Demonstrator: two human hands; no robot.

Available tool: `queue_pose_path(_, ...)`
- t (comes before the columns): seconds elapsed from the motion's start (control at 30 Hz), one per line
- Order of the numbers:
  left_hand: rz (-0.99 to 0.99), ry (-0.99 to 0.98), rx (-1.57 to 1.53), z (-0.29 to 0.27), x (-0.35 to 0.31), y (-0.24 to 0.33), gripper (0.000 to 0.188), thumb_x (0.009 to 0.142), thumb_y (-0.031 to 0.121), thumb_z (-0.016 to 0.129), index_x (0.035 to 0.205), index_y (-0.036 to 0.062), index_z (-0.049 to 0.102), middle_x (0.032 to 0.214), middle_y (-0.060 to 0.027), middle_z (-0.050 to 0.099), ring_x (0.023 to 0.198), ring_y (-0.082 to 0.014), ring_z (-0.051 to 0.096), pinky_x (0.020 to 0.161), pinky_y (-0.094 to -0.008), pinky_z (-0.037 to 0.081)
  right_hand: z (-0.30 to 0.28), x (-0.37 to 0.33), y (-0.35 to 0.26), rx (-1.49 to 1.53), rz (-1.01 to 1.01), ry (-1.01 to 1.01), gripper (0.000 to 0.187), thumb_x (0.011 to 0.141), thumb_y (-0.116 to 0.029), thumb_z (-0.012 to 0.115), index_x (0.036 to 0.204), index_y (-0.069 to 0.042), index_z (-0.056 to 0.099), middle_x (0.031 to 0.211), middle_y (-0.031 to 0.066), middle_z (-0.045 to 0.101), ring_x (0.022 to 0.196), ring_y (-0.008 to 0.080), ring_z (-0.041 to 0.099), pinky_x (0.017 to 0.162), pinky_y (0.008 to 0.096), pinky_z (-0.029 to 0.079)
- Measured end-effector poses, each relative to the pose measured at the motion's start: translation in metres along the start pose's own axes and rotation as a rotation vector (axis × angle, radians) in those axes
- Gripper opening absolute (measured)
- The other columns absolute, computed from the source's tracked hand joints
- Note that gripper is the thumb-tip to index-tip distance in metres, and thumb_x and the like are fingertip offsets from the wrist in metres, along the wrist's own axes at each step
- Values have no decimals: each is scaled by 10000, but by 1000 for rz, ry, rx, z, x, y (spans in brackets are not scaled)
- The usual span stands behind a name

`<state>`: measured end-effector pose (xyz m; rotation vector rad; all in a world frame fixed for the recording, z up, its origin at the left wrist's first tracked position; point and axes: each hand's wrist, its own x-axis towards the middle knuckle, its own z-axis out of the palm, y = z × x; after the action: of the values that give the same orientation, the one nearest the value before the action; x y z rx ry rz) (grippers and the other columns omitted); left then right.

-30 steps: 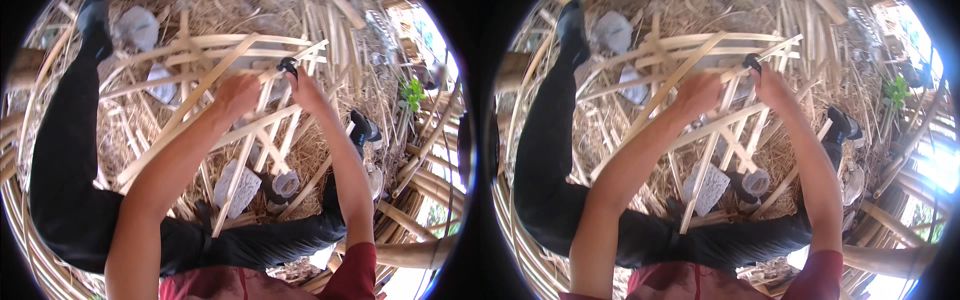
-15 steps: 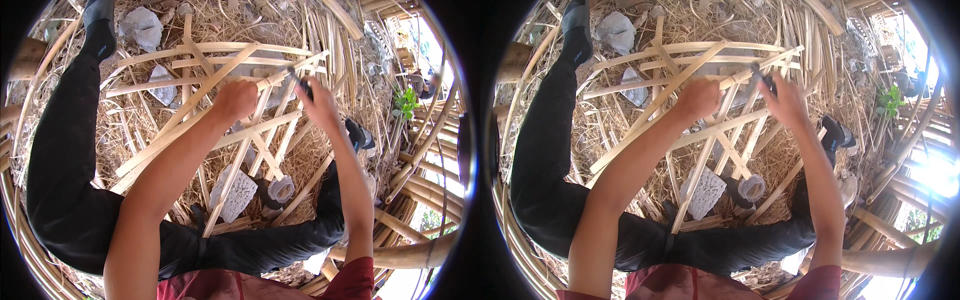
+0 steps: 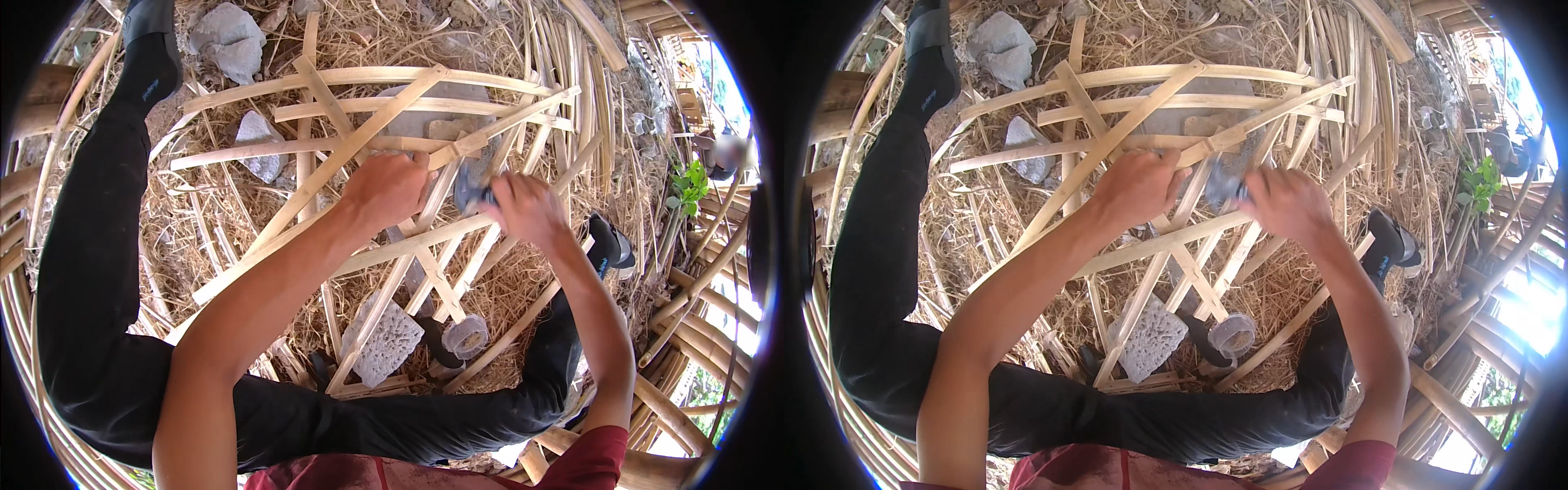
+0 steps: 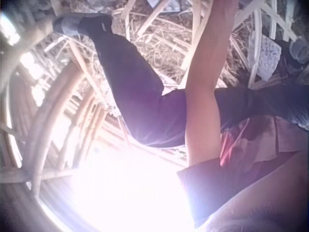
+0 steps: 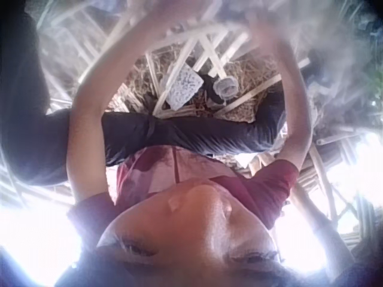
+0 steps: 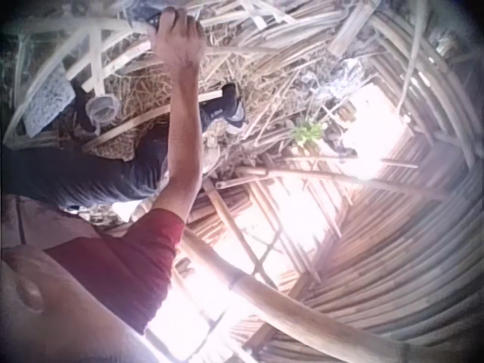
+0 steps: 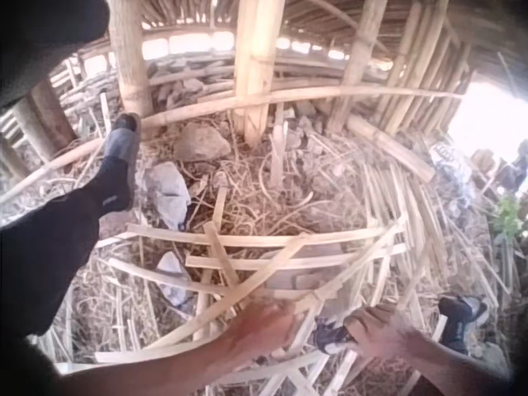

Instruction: The person assembles thin bamboo strips into a star-like structure, using a hammer and small nails to secure the joints while sitting on the ground.

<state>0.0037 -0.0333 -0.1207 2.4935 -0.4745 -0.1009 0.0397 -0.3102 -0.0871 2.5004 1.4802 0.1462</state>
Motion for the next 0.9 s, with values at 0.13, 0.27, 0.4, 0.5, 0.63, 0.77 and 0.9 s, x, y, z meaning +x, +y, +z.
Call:
queue_pose_path(0.13, -15, -17, -20, -2, 5, -2, 303, 983, 252, 577, 885, -32, 615, 621, -214, 638, 610, -404, 665, 609, -497, 550, 9, 4, -13, 150, 82, 219, 526, 999, -526, 522, 1051, -2, 517, 690, 71, 544, 483, 146, 498, 379, 277, 430)
queue_pose_path(0.27, 19, 13, -14, 1, 3, 1, 294, 984, 248, 572, 914, -34, 616, 606, -203, 632, 606, -397, 664, 615, -497, 552, 9, 3, -25, 245, -107, 332, 581, 1020, -527, 479, 1088, 50, 507, 648, 59, 504, 475, 130, 480, 370, 273, 416)
queue_pose_path(0.4, 47, 31, 46, 2, 1, -7, 284, 988, 244, 564, 947, -34, 612, 592, -190, 626, 612, -384, 667, 623, -486, 556, -15, 50, -4, 587, 766, -301, 458, 1023, -442, 541, 1045, 14, 515, 711, 73, 554, 476, 150, 513, 362, 303, 440)
queue_pose_path(0.5, 59, 48, 55, 9, 1, -5, 281, 991, 245, 561, 964, -30, 610, 584, -185, 621, 614, -380, 667, 620, -470, 559, -3, 23, -14, 366, 35, 460, 407, 1074, -376, 449, 1014, 26, 481, 633, 77, 544, 466, 135, 498, 326, 302, 383)
queue_pose_path(0.63, 12, -20, 63, 5, -3, -8, 278, 993, 245, 565, 994, -31, 592, 588, -183, 618, 617, -376, 668, 607, -466, 560, -14, 33, -9, 489, 608, -504, 398, 1074, -378, 453, 1061, 19, 483, 665, 48, 572, 507, 169, 569, 370, 325, 435)
queue_pose_path(0.77, 68, -13, 54, 9, 1, -4, 274, 990, 253, 577, 983, -20, 567, 588, -169, 611, 601, -367, 663, 594, -468, 559, -26, 0, 15, 480, 697, 69, 413, 1045, -404, 512, 1090, 3, 460, 693, 77, 605, 522, 181, 605, 409, 336, 486)
queue_pose_path(0.9, 42, 111, 77, 11, -5, -8, 257, 980, 254, 594, 928, 8, 543, 587, -174, 604, 575, -381, 647, 579, -468, 550, -12, -3, -15, 426, 232, 182, 555, 931, -543, 605, 1066, -26, 454, 695, 78, 615, 513, 182, 611, 423, 310, 527)
